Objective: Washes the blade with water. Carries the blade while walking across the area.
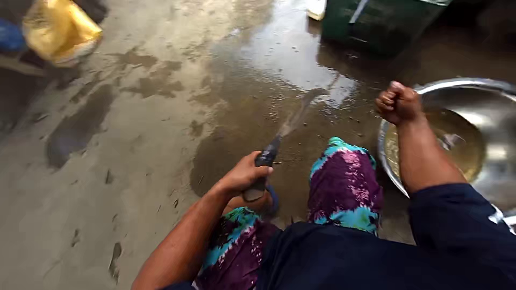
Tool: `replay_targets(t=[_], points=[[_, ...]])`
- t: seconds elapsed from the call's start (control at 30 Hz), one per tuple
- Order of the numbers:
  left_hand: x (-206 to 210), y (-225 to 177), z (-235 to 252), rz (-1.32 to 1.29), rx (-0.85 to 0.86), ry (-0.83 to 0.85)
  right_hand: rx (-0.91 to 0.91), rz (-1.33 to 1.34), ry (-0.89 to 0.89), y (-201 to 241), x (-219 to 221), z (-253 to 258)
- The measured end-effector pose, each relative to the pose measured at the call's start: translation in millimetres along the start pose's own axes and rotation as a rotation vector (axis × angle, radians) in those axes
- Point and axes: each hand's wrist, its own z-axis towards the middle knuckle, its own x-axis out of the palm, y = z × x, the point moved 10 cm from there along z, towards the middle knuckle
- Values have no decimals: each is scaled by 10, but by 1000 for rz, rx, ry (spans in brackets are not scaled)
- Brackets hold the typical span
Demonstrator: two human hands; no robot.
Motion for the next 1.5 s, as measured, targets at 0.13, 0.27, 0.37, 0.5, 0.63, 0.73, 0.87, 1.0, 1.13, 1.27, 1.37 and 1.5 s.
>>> replay_targets(t=[0.13,0.27,0.37,0.5,0.63,0.73,0.87,1.0,1.13,1.27,1.37,1.5], points=[[43,-116,33,-38,-19,-11,-144,-535,294,350,1359,15],[37,-240,-25,-105,22,15,-609,-1051,665,104,2332,-459],[-18,-293,-111,-108,61,23,-669,-1209,850,-286,2458,-698],[-125,-301,-230,-62,132,1,-730,-1272,822,-331,2344,-502],[-161,-355,-357,-10,224,31,-738,-1335,678,-121,2113,-93],[-171,-358,-444,9,268,39,-685,-1381,547,55,1823,227],[-213,-344,-533,52,310,25,-563,-1431,352,274,1280,561],[-244,-320,-602,107,361,31,-419,-1459,180,345,682,752],[-248,-276,-626,126,366,35,-268,-1442,8,180,50,785],[-324,-278,-671,128,434,0,-76,-1148,-362,-33,-888,452],[-323,-422,-765,314,642,-149,61,-724,-696,-338,-1709,-242],[-421,-544,-681,839,732,-458,488,-164,-837,-1562,-2317,-1134]])
